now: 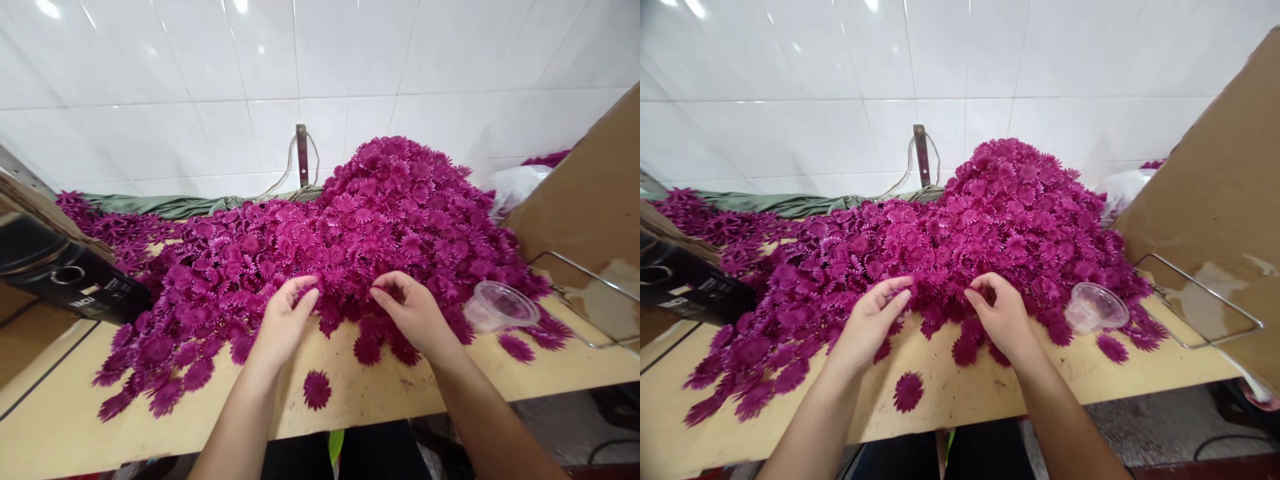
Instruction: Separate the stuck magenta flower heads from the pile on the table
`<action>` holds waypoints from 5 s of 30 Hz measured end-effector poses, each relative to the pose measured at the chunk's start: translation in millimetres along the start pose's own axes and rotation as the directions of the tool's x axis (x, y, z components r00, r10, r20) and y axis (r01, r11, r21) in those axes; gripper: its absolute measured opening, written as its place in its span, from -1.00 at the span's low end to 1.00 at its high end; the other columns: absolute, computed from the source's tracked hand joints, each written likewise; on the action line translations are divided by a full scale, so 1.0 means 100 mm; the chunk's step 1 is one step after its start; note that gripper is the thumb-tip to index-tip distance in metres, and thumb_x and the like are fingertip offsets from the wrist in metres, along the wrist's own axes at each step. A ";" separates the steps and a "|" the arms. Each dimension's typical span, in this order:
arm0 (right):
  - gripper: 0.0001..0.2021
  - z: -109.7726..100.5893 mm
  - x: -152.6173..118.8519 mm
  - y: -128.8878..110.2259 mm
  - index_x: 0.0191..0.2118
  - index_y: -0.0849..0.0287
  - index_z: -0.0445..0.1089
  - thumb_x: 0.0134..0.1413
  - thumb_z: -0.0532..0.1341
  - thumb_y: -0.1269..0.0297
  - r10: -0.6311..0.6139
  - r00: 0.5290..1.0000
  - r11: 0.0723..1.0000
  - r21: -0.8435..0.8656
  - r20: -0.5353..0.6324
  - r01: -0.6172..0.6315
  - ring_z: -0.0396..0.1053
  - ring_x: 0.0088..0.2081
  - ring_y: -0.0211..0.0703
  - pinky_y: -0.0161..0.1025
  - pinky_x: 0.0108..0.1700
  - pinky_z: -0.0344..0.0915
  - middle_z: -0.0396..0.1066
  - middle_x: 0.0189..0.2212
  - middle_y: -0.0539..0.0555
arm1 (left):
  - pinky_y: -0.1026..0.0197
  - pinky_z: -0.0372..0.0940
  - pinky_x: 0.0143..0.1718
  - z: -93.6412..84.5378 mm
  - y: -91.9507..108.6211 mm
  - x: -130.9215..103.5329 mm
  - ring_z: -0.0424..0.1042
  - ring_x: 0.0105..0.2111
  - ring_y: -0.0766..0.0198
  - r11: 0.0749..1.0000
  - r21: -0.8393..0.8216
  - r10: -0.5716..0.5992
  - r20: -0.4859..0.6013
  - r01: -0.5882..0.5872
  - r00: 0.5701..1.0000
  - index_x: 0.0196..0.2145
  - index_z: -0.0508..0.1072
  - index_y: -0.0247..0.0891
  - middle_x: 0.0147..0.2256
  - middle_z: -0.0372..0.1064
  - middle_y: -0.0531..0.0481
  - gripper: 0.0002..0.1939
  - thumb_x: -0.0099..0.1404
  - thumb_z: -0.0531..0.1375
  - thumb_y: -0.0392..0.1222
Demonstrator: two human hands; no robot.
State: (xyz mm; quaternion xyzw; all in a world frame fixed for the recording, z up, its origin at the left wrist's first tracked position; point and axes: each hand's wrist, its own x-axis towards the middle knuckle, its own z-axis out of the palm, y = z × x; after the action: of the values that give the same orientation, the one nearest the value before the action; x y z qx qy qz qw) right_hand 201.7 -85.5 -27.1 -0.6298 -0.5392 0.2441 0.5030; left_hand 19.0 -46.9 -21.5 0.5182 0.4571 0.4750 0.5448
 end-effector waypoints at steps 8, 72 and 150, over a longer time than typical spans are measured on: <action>-0.70 0.17 -0.27 -0.22 -0.06 0.11 0.27 0.03 0.13 0.28 -0.176 0.978 0.979 -0.081 0.113 0.186 0.25 -0.06 -0.03 -0.01 -0.02 0.20 0.28 -0.12 0.18 | 0.17 0.21 -0.11 0.24 -0.11 -0.09 0.38 -0.24 0.24 0.998 0.047 0.034 0.103 -0.039 0.994 -0.29 0.46 -0.30 -0.30 0.45 -0.04 -0.76 0.03 0.15 -0.38; -0.91 -0.21 -0.02 -0.16 -0.48 0.13 0.26 -0.12 0.19 0.28 0.017 0.845 0.980 0.176 -0.534 0.091 0.14 -0.60 -0.32 -0.32 -0.53 0.09 0.20 -0.63 -0.09 | 0.40 0.11 -0.65 -0.03 0.13 -0.63 0.18 -0.70 0.44 0.971 0.052 0.228 0.104 -0.234 0.968 -0.26 0.35 -0.20 -0.70 0.12 0.21 -0.83 0.13 0.15 -0.25; -0.83 0.20 -0.33 -0.22 -0.51 0.12 0.15 0.09 -0.01 0.37 -0.369 0.928 0.906 -0.243 -0.050 0.346 0.21 -0.49 -0.20 -0.25 -0.44 0.14 0.22 -0.56 0.01 | 0.32 0.11 -0.45 0.21 -0.20 -0.45 0.13 -0.52 0.37 0.995 -0.062 0.089 0.206 -0.078 0.974 -0.60 0.21 -0.24 -0.58 0.12 0.12 -0.68 0.13 0.15 0.01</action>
State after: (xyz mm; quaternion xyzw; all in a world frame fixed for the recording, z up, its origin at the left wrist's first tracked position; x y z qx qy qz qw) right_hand 165.2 -111.0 -22.5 -0.5850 -0.6456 0.0534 0.4879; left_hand 34.5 -94.7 -40.2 0.5691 0.3624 0.4526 0.5830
